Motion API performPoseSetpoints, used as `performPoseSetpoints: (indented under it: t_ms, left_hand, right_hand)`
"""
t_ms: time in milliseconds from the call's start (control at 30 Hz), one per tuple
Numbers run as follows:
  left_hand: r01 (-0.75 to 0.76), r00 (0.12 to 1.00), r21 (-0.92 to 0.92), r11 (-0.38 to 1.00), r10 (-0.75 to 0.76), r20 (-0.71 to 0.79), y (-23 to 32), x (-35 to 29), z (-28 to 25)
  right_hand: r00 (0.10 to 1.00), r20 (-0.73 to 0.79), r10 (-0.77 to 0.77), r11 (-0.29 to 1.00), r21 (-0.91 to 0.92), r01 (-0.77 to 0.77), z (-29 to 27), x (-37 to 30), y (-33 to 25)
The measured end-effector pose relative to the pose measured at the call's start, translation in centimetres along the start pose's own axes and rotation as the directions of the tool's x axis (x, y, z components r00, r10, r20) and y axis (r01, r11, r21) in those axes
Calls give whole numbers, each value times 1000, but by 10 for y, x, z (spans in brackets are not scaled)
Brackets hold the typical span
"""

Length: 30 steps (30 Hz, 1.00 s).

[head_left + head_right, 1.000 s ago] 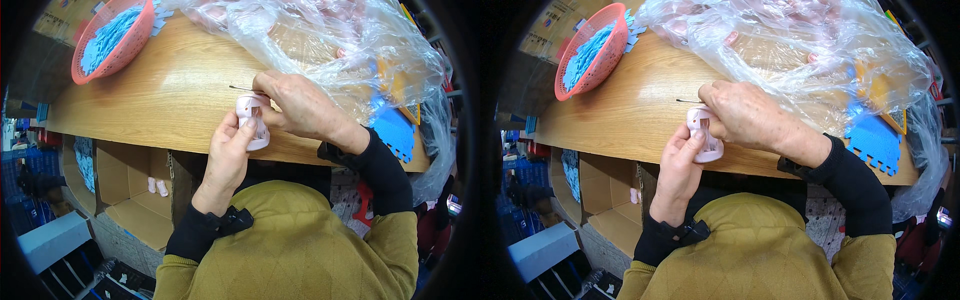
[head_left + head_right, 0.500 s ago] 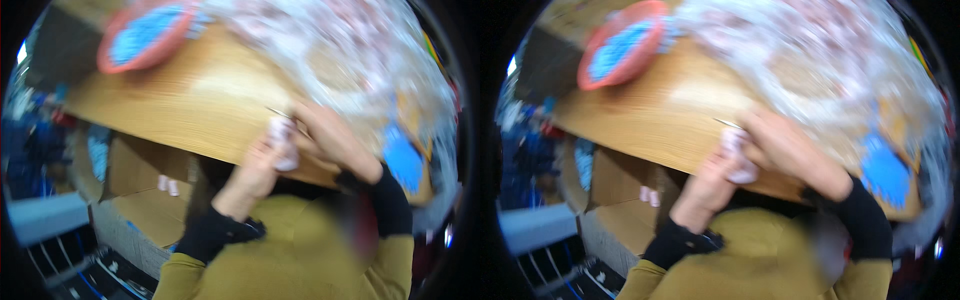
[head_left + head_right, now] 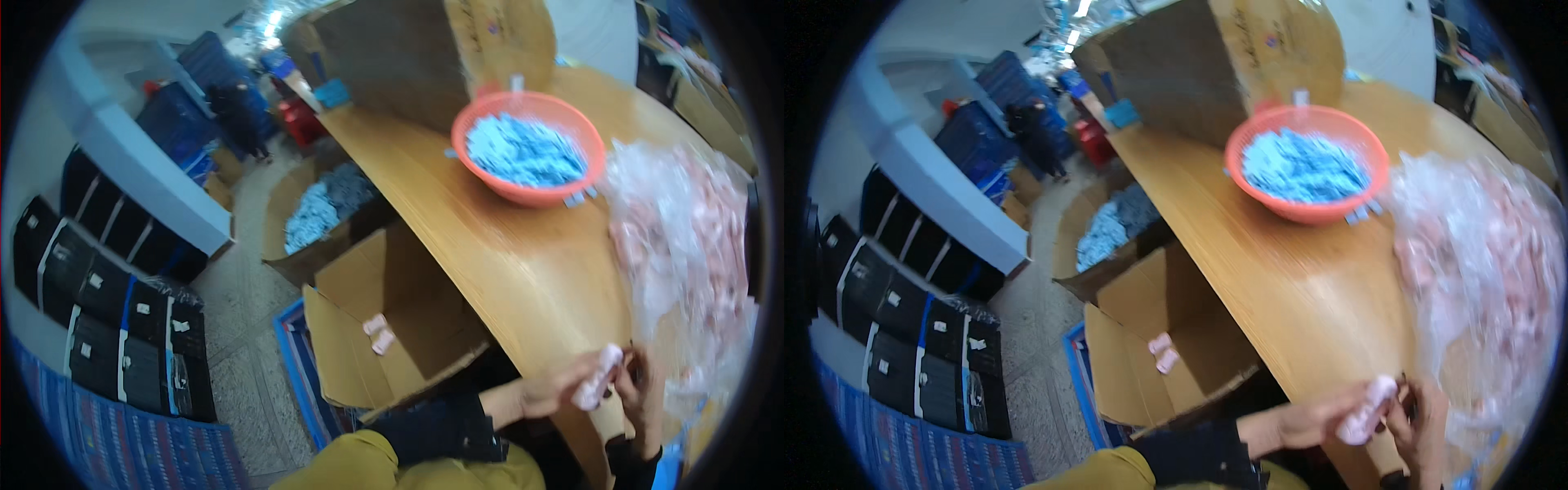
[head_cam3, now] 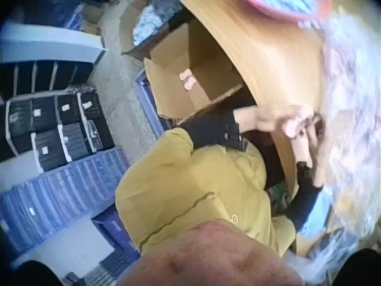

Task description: Manually assembling small plastic toy housing components using a metal pin and small gears.

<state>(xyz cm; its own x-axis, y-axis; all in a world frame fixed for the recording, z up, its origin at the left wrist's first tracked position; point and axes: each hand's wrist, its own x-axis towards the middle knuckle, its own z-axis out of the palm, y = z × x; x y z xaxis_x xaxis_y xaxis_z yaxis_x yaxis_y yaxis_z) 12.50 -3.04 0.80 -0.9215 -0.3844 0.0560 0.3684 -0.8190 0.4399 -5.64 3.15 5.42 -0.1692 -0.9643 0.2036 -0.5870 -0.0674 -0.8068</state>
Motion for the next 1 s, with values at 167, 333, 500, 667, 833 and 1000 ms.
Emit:
performPoseSetpoints:
  t_ms: [167,333,500,667,833,1000]
  left_hand:
    - [20,989,127,992,-1,-149,28,-10,-3]
    - [-19,903,569,822,259,-343,20,1,7]
    - [21,877,664,748,305,-371,6,3,7]
    - [-10,875,657,754,325,-359,2,-2,8]
    - [-57,871,669,741,365,-330,-2,-2,4]
    - [-60,883,637,769,339,-326,-2,-2,11]
  right_hand:
    - [989,116,-95,993,86,85,16,23,-15]
    - [998,50,48,974,218,-58,5,8,-10]
    - [995,-12,-95,994,-51,94,8,-16,-7]
    - [998,11,-59,985,-159,60,11,-22,-11]
    - [999,-49,-22,993,-114,17,10,-16,-19]
    - [990,-36,-139,975,-181,130,26,-7,-14]
